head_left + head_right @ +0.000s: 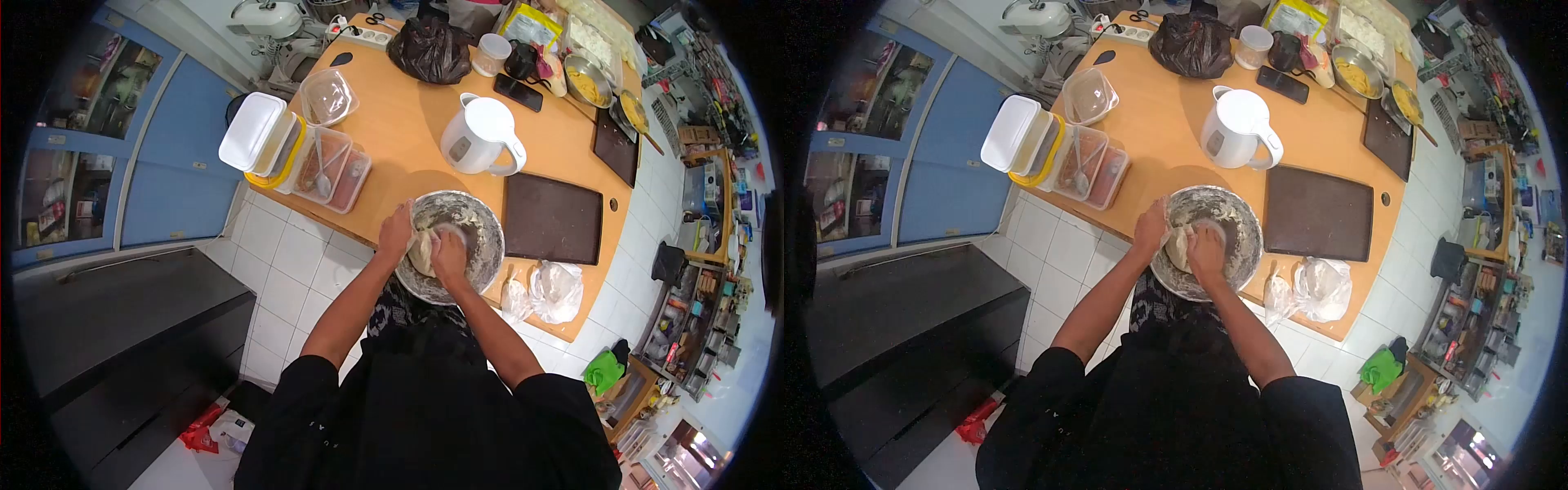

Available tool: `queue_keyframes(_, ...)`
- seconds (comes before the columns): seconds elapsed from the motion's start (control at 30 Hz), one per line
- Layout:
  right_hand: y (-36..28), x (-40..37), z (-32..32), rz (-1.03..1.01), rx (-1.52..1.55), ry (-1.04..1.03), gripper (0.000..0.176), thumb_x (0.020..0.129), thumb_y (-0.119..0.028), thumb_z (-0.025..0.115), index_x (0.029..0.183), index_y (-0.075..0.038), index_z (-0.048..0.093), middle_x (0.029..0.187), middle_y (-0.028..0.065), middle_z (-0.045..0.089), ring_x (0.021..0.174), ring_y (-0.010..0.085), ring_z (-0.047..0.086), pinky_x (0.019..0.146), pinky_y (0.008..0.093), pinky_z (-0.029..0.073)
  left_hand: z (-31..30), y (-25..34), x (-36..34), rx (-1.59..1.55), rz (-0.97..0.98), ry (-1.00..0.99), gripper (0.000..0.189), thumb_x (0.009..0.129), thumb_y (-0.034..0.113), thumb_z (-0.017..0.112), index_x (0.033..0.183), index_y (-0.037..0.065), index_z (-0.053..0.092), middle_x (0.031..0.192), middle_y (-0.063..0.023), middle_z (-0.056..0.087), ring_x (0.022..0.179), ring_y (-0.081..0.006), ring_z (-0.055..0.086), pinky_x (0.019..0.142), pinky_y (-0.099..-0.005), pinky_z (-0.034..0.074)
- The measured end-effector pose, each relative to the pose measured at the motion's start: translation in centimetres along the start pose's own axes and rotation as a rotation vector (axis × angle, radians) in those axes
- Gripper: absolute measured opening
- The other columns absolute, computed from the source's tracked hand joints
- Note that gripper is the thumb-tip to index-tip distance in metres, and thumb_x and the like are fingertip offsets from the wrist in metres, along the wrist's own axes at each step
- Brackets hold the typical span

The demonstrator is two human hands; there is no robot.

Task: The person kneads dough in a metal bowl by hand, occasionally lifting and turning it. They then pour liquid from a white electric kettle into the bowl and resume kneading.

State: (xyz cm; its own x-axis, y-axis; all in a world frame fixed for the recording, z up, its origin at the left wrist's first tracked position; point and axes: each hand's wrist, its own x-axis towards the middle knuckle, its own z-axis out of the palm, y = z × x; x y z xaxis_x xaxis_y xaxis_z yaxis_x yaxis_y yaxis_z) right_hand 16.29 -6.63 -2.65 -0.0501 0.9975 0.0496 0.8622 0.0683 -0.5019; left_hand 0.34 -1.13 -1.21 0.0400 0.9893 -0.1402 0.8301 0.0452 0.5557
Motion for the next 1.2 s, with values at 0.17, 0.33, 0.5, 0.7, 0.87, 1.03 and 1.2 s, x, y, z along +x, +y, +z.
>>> queue_keyframes(0.17,-1.3,-1.1,0.3,-0.009,0.083,-0.072,0.03,0.092,-0.027,0.049,0.105,-0.001,0.057,0.1,0.0209,0.059,0.097,0.0393,0.056,0.084,0.0479,0.045,-1.1,1.1,0.0,0.074,-0.03,-0.099,0.04,0.091,0.009,0.045,0.13,0.008,0.049,0.109,-0.0201,0.06,0.086,-0.0397,0.064,0.078,-0.0494,0.051)
queue_keyframes(0.33,0.2,0.5,1.9,0.01,0.034,-0.037,0.028,0.092,-0.026,0.049,0.096,-0.001,0.061,0.085,0.019,0.062,0.078,0.036,0.062,0.069,0.0446,0.05,-1.4,1.8,0.2,0.079,-0.052,-0.114,0.043,0.088,0.006,0.048,0.13,0.008,0.048,0.11,-0.0201,0.06,0.086,-0.0401,0.064,0.077,-0.0492,0.051)
queue_keyframes(0.5,2.2,3.6,3.4,0.036,-0.089,-0.004,0.034,0.093,-0.024,0.046,0.073,-0.005,0.066,0.064,0.0169,0.063,0.053,0.0349,0.062,0.051,0.0442,0.051,-1.5,1.7,0.1,0.08,-0.03,-0.091,0.045,0.084,0.005,0.052,0.129,0.007,0.049,0.109,-0.0203,0.061,0.084,-0.0407,0.064,0.076,-0.0487,0.052)
queue_keyframes(0.7,3.5,6.4,4.1,-0.05,0.02,0.178,0.044,0.093,-0.026,0.049,0.058,-0.004,0.065,0.054,0.0193,0.059,0.045,0.0358,0.059,0.049,0.0479,0.051,-1.0,0.5,-0.2,0.066,-0.019,-0.091,0.047,0.083,0.001,0.05,0.13,0.005,0.048,0.113,-0.02,0.061,0.086,-0.0407,0.065,0.076,-0.0464,0.053)
queue_keyframes(0.87,4.9,7.0,2.7,0.183,0.198,0.005,0.046,0.092,-0.036,0.053,0.07,0.0,0.07,0.059,0.0246,0.059,0.059,0.0407,0.063,0.059,0.0472,0.051,-0.7,-0.1,-0.3,0.099,-0.01,-0.117,0.047,0.086,0.003,0.047,0.133,0.004,0.045,0.113,-0.0203,0.062,0.086,-0.0409,0.065,0.076,-0.0465,0.054)
queue_keyframes(1.03,5.4,7.7,1.1,0.241,0.188,-0.101,0.04,0.091,-0.036,0.055,0.077,-0.004,0.073,0.063,0.0259,0.06,0.061,0.0404,0.063,0.062,0.0458,0.051,-1.3,0.2,0.4,0.126,-0.035,-0.178,0.046,0.088,0.005,0.045,0.134,0.003,0.043,0.112,-0.0213,0.062,0.084,-0.0403,0.066,0.074,-0.0475,0.054)
queue_keyframes(1.2,6.2,7.5,0.8,0.199,0.228,-0.036,0.039,0.089,-0.037,0.059,0.077,-0.003,0.073,0.065,0.0255,0.062,0.063,0.039,0.065,0.061,0.0445,0.05,-1.7,0.1,0.4,0.139,-0.004,-0.179,0.044,0.089,0.005,0.043,0.133,0.002,0.043,0.109,-0.0212,0.062,0.083,-0.0403,0.066,0.074,-0.0482,0.053)
